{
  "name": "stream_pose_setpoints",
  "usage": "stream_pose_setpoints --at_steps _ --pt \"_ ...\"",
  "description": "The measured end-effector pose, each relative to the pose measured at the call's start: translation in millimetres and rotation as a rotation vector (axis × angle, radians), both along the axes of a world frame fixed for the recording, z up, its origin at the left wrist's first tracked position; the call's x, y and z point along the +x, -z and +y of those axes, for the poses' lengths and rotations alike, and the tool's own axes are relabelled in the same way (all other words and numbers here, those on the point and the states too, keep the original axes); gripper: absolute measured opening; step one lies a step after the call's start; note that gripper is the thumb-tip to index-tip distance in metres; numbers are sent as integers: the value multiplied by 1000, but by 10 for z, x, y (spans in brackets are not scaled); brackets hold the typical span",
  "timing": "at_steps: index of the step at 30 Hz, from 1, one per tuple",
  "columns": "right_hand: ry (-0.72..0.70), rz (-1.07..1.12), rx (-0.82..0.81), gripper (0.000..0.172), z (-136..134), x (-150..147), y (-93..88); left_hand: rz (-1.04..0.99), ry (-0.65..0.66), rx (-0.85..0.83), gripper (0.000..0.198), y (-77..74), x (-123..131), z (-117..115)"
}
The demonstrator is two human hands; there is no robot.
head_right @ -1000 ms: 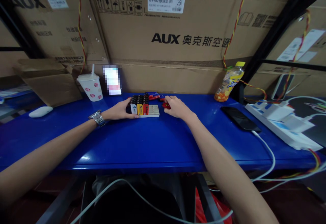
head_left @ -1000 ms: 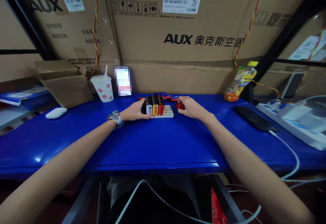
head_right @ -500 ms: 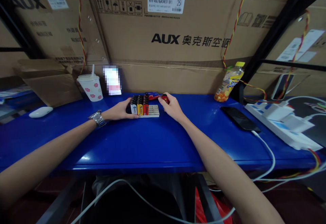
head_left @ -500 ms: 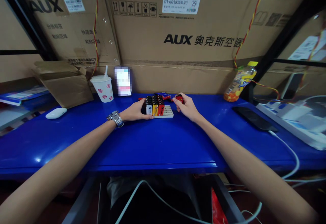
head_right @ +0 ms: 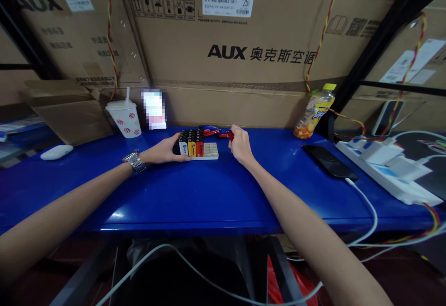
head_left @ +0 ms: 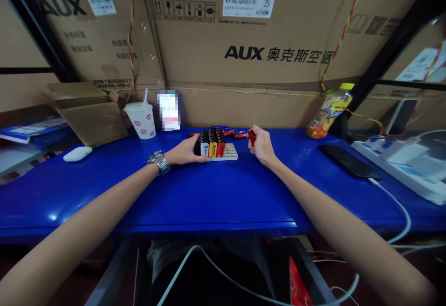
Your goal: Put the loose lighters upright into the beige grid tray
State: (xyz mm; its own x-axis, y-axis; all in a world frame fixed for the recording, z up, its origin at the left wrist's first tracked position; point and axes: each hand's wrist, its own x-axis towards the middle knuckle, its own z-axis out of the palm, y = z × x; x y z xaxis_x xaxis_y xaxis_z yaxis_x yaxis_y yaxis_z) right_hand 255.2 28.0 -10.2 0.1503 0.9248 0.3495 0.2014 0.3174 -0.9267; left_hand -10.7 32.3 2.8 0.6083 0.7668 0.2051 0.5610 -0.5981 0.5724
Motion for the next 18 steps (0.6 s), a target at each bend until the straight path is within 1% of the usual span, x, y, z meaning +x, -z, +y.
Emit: stream_pose_setpoints --at_steps 3,6,13,16,18 --pt "39 -16 54 26 11 4 19 5 4 13 77 6 -5 7" --pt "57 -35 65 26 13 1 33 -2 15 26 75 7 -7 10" --pt "18 -6 -1 31 -19 -22 13 5 -3 9 77 19 -9 17" --pt "-24 -17 -42 40 -14 -13 26 26 -12 20 78 22 -18 23" --pt "-56 -63 -56 45 8 7 51 40 -30 34 80 15 -24 25"
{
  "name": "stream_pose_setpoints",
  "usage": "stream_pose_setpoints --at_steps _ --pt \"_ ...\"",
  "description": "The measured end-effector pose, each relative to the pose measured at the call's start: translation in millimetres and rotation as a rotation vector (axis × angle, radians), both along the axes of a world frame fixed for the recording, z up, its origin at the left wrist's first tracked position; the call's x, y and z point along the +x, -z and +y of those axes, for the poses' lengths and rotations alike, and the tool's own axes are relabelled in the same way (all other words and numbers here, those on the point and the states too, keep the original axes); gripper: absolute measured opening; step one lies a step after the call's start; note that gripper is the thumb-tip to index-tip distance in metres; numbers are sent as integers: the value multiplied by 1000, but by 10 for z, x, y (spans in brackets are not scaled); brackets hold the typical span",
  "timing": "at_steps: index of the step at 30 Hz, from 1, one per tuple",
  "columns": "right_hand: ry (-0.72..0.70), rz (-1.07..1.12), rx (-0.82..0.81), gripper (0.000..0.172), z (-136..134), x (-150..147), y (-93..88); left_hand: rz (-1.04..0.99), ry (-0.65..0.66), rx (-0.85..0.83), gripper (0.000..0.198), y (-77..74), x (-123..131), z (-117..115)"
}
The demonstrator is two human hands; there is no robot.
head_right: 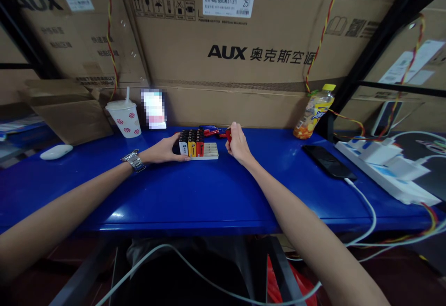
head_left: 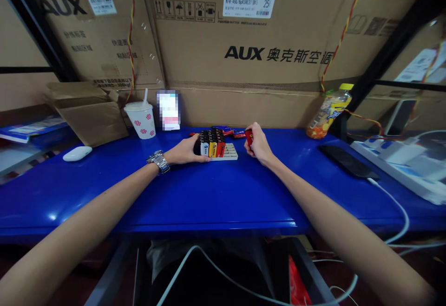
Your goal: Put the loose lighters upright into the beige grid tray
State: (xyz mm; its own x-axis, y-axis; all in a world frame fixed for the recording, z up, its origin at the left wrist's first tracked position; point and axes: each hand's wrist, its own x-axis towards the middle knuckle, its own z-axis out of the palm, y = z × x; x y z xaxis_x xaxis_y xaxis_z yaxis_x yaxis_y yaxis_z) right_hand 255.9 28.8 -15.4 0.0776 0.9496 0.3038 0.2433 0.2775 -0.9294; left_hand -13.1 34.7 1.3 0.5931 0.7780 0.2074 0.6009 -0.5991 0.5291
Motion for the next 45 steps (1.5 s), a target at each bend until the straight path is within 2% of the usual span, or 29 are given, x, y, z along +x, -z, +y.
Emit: stream_pose_setpoints --at_steps 2,5,9,14,20,22,24,27,30,32,36,39,42,45 --pt "-44 -68 23 46 31 23 26 11 -6 7 80 -12 -3 -3" --pt "-88 -188 167 39 71 33 38 21 18 2 78 -28 0 -13" --pt "-19 -284 347 35 74 -21 13 22 71 1 79 -36 16 -32" --pt "-55 -240 320 34 44 -109 14 25 85 -20 82 -42 29 -49" --pt "-175 -426 303 37 29 -115 -10 24 77 -25 80 -36 28 -46" --pt "-138 -461 303 44 62 -45 -29 18 75 -29 82 -41 31 -50" --pt "-30 -521 312 49 129 78 -26 13 70 -44 83 -52 37 -57" --pt "120 -780 351 40 261 300 57 4 73 -68 84 -69 44 -66" --pt "105 -1057 283 47 355 428 190 2 73 -68 82 -69 44 -65" --pt "67 -1151 239 52 371 427 242 4 77 -56 80 -59 40 -57" --pt "17 -1210 196 46 307 334 168 -2 90 -20 77 -33 31 -36" --pt "114 -1245 227 39 238 282 54 4 91 -15 77 -30 28 -35" --pt "173 -1223 313 40 213 261 26 19 93 -21 78 -45 32 -49" --pt "65 -1234 302 46 245 259 97 32 80 -22 81 -57 41 -62"
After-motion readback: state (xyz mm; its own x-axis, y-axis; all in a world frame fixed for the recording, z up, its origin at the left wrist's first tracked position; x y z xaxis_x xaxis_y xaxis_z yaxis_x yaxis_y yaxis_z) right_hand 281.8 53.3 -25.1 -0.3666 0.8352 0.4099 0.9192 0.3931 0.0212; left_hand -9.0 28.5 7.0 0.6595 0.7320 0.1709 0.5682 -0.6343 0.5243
